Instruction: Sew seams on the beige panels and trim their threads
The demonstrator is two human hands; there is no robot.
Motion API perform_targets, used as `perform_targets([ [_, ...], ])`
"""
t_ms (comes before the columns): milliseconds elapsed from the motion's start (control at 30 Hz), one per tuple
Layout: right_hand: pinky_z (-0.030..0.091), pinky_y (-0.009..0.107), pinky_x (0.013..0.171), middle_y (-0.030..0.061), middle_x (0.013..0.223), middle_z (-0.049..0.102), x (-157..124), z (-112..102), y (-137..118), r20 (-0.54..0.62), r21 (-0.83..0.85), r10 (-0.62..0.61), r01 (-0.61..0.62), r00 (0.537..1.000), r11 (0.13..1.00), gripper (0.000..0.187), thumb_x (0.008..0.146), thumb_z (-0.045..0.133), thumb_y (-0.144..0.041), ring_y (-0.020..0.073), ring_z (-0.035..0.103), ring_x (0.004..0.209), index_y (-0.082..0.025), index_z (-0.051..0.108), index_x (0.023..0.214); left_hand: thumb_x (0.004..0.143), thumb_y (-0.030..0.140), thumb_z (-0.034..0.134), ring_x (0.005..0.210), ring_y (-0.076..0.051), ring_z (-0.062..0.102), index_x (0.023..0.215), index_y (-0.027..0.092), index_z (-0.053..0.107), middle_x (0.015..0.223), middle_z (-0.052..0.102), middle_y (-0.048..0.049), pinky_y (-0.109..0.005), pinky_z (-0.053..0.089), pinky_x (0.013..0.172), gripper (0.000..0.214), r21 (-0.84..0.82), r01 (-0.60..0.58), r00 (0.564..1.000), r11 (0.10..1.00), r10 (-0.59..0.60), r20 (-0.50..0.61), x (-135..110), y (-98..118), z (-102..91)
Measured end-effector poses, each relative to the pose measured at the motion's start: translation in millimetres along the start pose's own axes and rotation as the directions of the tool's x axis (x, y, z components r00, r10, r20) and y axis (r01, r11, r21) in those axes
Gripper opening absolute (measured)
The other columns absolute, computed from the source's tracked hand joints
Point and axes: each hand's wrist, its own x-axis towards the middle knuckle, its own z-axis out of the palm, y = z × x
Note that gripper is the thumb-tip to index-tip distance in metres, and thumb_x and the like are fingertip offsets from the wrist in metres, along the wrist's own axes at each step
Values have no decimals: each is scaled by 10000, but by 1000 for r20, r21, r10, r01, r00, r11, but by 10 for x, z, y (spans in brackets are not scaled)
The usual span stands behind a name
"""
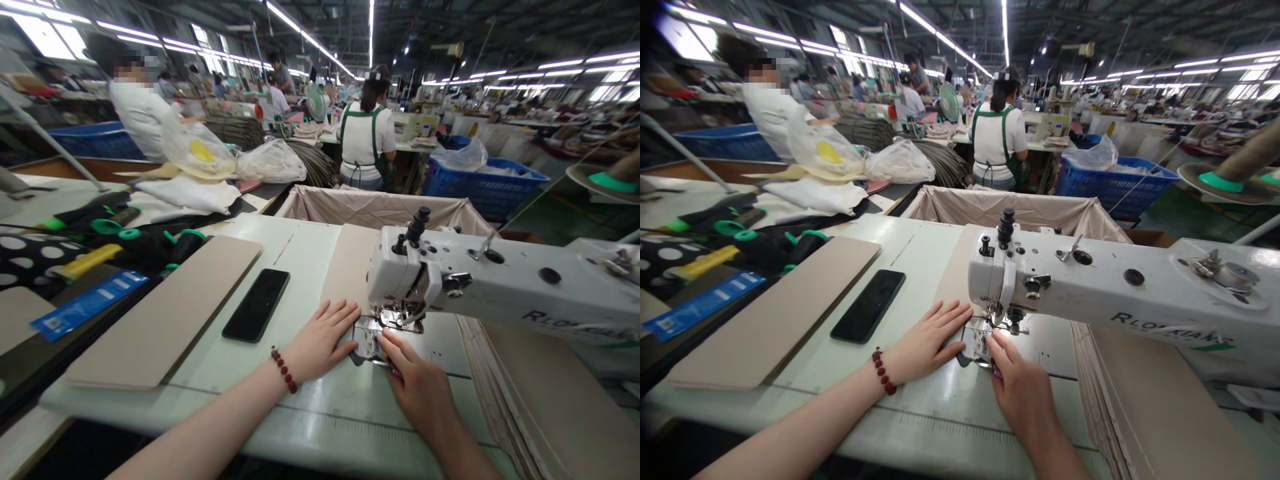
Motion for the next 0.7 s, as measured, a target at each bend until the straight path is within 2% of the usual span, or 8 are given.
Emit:
perform_targets([
  [267,533,307,884,-17,1460,437,-15,45,8,-21,11,3,-3,1000,1000,633,815,478,-59,186,606,1109,-309,433,1395,976,447,410,1420,-211,259,1493,275,262,1528,338,-14,-442,173,1167,564,7,-5,1000,1000,5,-15,-15,23,-21],
  [433,545,296,840,-2,1440,465,-23,86,6,-56,-23,11,-12,998,1000,594,828,505,-91,183,623,1075,-308,455,1378,979,449,393,1418,-209,264,1490,263,273,1524,347,-22,-429,176,1167,557,28,-7,999,1000,8,-45,-18,42,-6],
  [633,534,291,849,-6,1437,467,-38,60,-22,-53,-72,19,-22,998,997,542,871,486,-136,172,613,1088,-312,448,1382,957,502,403,1434,-248,213,1500,188,245,1548,279,-97,-449,173,1159,647,52,23,996,998,-19,-82,-21,37,53],
  [700,534,298,840,5,1437,465,-39,56,-18,-44,-90,24,-27,999,996,530,883,487,-166,179,613,1087,-313,437,1390,941,527,423,1419,-260,254,1489,182,267,1530,320,-108,-458,166,1158,666,61,36,994,998,-30,-102,-21,52,37],
])
